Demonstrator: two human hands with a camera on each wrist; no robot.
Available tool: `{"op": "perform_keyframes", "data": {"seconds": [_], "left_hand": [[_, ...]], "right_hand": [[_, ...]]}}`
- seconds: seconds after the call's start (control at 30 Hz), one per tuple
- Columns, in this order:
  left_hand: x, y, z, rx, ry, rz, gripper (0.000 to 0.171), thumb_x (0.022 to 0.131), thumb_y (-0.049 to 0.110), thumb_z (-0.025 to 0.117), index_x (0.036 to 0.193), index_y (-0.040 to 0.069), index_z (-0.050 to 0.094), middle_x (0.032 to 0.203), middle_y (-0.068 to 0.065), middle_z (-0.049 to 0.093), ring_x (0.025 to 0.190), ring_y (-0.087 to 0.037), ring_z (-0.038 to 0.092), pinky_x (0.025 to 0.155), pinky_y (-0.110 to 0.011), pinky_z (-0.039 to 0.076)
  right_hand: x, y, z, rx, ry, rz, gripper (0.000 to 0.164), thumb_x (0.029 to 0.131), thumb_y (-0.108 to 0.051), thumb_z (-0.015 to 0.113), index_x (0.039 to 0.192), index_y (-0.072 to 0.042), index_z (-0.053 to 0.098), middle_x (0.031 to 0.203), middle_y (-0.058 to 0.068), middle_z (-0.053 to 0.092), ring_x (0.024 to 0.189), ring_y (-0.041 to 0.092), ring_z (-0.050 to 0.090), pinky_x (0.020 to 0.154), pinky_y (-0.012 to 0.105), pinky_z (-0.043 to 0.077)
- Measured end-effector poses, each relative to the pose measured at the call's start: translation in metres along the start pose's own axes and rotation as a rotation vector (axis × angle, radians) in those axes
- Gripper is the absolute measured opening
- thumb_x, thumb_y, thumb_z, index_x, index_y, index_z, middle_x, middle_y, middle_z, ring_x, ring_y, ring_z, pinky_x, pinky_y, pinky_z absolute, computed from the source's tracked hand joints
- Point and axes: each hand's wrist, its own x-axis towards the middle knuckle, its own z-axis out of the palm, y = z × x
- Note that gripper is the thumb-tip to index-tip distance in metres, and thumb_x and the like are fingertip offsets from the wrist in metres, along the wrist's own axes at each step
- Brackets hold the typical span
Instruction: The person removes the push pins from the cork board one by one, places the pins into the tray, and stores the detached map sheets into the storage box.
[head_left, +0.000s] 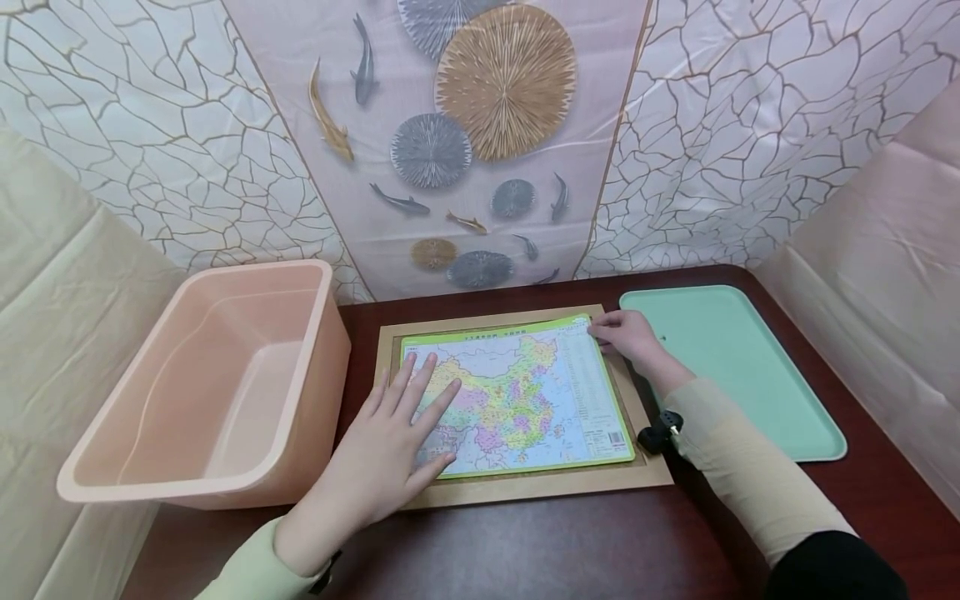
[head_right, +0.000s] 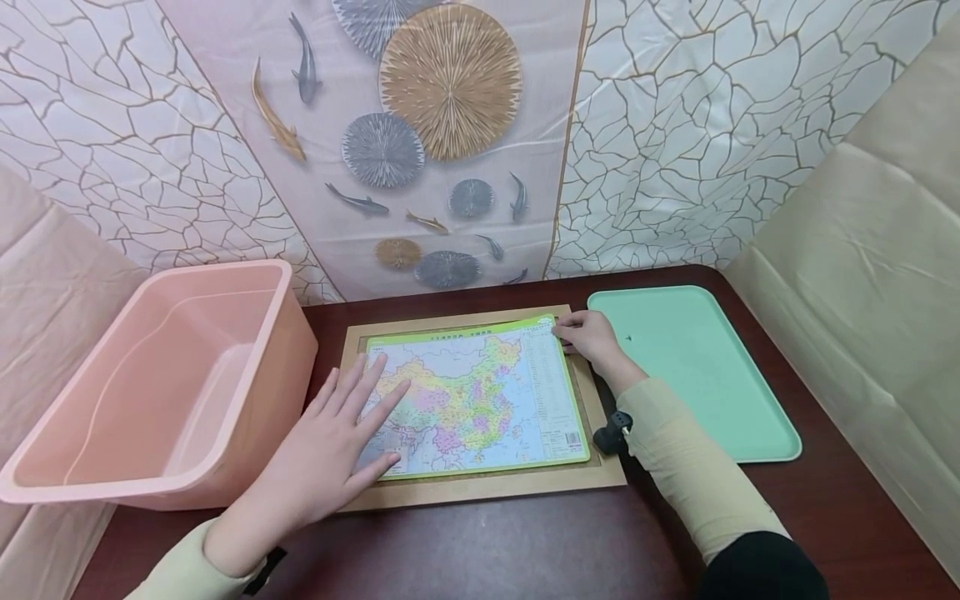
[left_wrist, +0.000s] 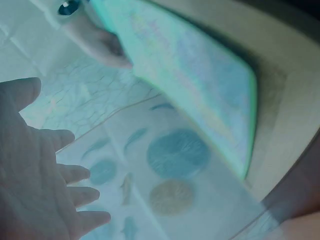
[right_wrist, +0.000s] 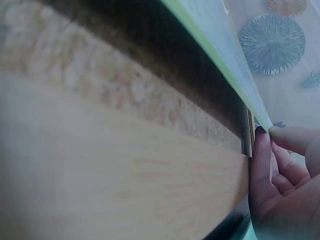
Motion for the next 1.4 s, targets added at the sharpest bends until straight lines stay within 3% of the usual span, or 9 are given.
{"op": "perform_keyframes", "data": {"seconds": [0.27, 0.4, 0.5, 0.57, 0.67, 0.8, 0.97, 1.1, 1.4], "left_hand": [[-0.014, -0.005, -0.023, 0.006, 0.083, -0.043, 0.086, 0.097, 0.058, 0.067, 0.168, 0.022, 0.035, 0.178, -0.019, 0.016, 0.165, -0.044, 0.013, 0.130, -0.063, 0.021], [-0.021, -0.008, -0.029, 0.008, 0.134, -0.062, 0.076, 0.107, 0.067, 0.038, 0.167, 0.020, 0.036, 0.179, -0.018, 0.011, 0.165, -0.044, 0.014, 0.131, -0.061, 0.014], [-0.025, -0.010, -0.034, 0.005, 0.169, -0.080, 0.084, 0.107, 0.072, 0.011, 0.167, 0.019, 0.037, 0.179, -0.018, 0.012, 0.165, -0.043, 0.014, 0.135, -0.055, 0.004], [-0.028, -0.011, -0.037, -0.003, 0.178, -0.096, 0.086, 0.106, 0.073, 0.007, 0.167, 0.019, 0.036, 0.179, -0.017, 0.012, 0.165, -0.042, 0.012, 0.136, -0.053, 0.000], [-0.033, -0.014, -0.041, -0.009, 0.193, -0.113, 0.076, 0.108, 0.068, 0.031, 0.167, 0.019, 0.035, 0.179, -0.017, 0.011, 0.166, -0.041, 0.010, 0.134, -0.057, 0.006], [-0.038, -0.018, -0.045, -0.010, 0.218, -0.128, 0.080, 0.098, 0.052, 0.056, 0.167, 0.017, 0.034, 0.179, -0.019, 0.011, 0.167, -0.041, 0.008, 0.133, -0.060, 0.011], [-0.046, -0.022, -0.046, -0.027, 0.240, -0.160, 0.075, 0.109, 0.063, 0.033, 0.169, 0.018, 0.031, 0.179, -0.019, 0.012, 0.166, -0.043, 0.008, 0.136, -0.050, -0.003], [-0.053, -0.025, -0.046, -0.035, 0.253, -0.198, 0.081, 0.108, 0.070, 0.013, 0.169, 0.020, 0.030, 0.179, -0.020, 0.012, 0.165, -0.045, 0.011, 0.136, -0.048, -0.004], [-0.070, -0.035, -0.046, -0.029, 0.282, -0.270, 0.084, 0.107, 0.072, 0.016, 0.168, 0.017, 0.033, 0.177, -0.023, 0.017, 0.165, -0.047, 0.010, 0.136, -0.055, 0.003]], "right_hand": [[0.000, 0.000, 0.001, 0.001, 0.009, 0.004, 0.039, 0.110, -0.020, 0.058, 0.137, 0.008, 0.061, 0.138, 0.027, 0.061, 0.105, 0.017, 0.068, 0.077, 0.015, 0.058], [0.000, -0.001, 0.002, 0.003, 0.011, 0.013, 0.038, 0.109, -0.019, 0.058, 0.137, 0.007, 0.062, 0.138, 0.026, 0.061, 0.107, 0.018, 0.067, 0.077, 0.014, 0.058], [0.001, 0.000, 0.002, 0.006, 0.010, 0.015, 0.039, 0.109, -0.019, 0.059, 0.137, 0.007, 0.062, 0.138, 0.026, 0.061, 0.107, 0.018, 0.067, 0.077, 0.014, 0.058], [0.000, 0.000, 0.002, 0.006, 0.009, 0.015, 0.039, 0.109, -0.019, 0.059, 0.137, 0.007, 0.062, 0.138, 0.026, 0.062, 0.106, 0.018, 0.067, 0.077, 0.014, 0.058], [0.000, 0.000, 0.002, 0.006, 0.010, 0.013, 0.039, 0.109, -0.019, 0.058, 0.137, 0.007, 0.062, 0.139, 0.027, 0.062, 0.108, 0.019, 0.067, 0.077, 0.014, 0.058], [0.000, -0.001, 0.002, 0.003, 0.012, 0.013, 0.039, 0.109, -0.020, 0.058, 0.137, 0.007, 0.062, 0.139, 0.027, 0.062, 0.108, 0.019, 0.067, 0.077, 0.013, 0.057], [0.000, 0.000, 0.002, 0.010, 0.013, 0.009, 0.039, 0.109, -0.020, 0.059, 0.137, 0.007, 0.062, 0.138, 0.027, 0.062, 0.106, 0.018, 0.068, 0.077, 0.013, 0.057], [0.001, 0.001, 0.002, 0.010, 0.014, 0.010, 0.039, 0.109, -0.019, 0.059, 0.137, 0.007, 0.062, 0.139, 0.027, 0.062, 0.106, 0.017, 0.067, 0.077, 0.013, 0.057], [0.000, 0.001, 0.001, 0.012, 0.022, 0.008, 0.038, 0.109, -0.019, 0.059, 0.136, 0.007, 0.063, 0.138, 0.026, 0.062, 0.105, 0.016, 0.067, 0.077, 0.012, 0.057]]}}
